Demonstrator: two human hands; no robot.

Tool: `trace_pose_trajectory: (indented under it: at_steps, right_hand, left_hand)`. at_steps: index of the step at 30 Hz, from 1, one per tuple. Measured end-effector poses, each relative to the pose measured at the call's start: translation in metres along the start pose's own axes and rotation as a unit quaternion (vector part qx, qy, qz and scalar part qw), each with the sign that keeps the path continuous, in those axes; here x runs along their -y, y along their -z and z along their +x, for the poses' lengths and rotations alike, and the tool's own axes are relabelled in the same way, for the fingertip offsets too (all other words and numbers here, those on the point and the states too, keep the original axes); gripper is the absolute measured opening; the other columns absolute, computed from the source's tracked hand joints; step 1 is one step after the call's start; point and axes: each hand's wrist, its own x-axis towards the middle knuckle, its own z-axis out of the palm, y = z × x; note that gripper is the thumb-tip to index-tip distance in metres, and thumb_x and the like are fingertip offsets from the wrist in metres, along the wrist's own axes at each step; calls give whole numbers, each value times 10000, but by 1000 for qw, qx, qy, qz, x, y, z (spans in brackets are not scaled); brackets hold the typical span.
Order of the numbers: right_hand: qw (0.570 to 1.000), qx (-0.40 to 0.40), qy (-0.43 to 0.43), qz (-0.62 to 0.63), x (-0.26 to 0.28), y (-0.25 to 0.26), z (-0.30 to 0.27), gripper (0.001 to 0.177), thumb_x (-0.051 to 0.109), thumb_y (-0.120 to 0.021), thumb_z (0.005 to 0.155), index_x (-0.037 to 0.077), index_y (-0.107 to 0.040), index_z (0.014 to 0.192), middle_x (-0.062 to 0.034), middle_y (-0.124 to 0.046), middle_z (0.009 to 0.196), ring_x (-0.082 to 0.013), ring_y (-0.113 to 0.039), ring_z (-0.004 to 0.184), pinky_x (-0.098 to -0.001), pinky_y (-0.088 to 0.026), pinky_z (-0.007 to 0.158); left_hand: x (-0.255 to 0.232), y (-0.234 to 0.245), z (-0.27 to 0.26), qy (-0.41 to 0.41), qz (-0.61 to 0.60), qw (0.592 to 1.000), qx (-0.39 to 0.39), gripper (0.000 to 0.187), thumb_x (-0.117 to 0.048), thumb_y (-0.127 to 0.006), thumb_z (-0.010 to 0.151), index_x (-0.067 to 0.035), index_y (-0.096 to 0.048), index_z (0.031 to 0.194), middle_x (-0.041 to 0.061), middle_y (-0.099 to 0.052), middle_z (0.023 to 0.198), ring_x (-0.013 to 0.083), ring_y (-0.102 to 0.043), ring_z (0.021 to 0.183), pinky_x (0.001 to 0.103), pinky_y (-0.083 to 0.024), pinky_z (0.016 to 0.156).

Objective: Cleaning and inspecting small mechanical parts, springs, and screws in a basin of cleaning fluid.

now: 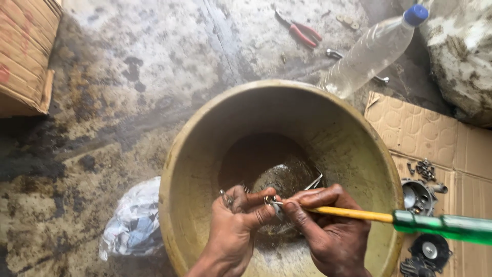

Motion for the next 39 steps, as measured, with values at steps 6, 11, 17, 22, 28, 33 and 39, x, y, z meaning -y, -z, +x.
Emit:
trace_pose_trajectory:
  at_steps: [6,11,17,22,28,33,39]
  right_hand:
    - [999,-17,17,-28,3,-3,0,217,-85,-751,853,27,-584,934,-151,-750,921,-139,-727,847,-252,-618,730]
    - [997,8,32,-76,5,3,0,199,-73,-751,877,30,-581,885,-143,-737,902,-134,-724,840,-261,-624,737]
    - [999,32,-32,1,11,6,10,187,-85,-737,854,23,-586,881,-151,-735,872,-159,-723,797,-292,-637,731]
    - [997,60,-52,11,1,19,7,211,-114,-726,876,12,-559,848,-154,-680,856,-176,-713,784,-318,-661,747]
    - [995,66,-74,11,7,12,13,201,-113,-708,866,14,-558,823,-131,-669,831,-192,-741,762,-336,-702,716]
    - [992,72,-99,35,9,14,16,211,-119,-700,852,13,-544,799,-131,-647,811,-211,-771,792,-350,-707,746]
    - [992,61,-111,-5,10,15,16,217,-134,-704,842,8,-546,796,-144,-656,805,-210,-748,787,-328,-678,724]
  left_hand:
    - [1,-4,-3,-14,23,1000,10,480,193,-754,703,-114,-388,651,249,-756,1051,265,-736,990,412,-621,796]
    - [-12,-14,-5,-6,36,999,-21,479,163,-748,692,-114,-360,641,243,-761,1025,288,-751,979,439,-652,834]
    - [-18,-16,-7,21,53,998,-38,441,141,-737,722,-110,-376,690,250,-751,1019,328,-744,930,487,-636,830]
    - [-22,-11,-4,43,33,998,-22,457,119,-749,737,-119,-360,702,250,-738,1024,312,-759,904,497,-677,827]
    - [-22,-14,-8,58,37,997,-29,435,124,-744,731,-131,-392,752,244,-733,1008,332,-766,896,483,-665,831]
    - [-22,-11,-5,55,48,997,-19,469,127,-755,735,-130,-363,752,263,-739,1014,345,-778,900,469,-642,855]
    - [-22,-10,-4,53,45,998,-7,465,123,-748,739,-134,-360,736,248,-729,1009,336,-775,897,480,-643,846]
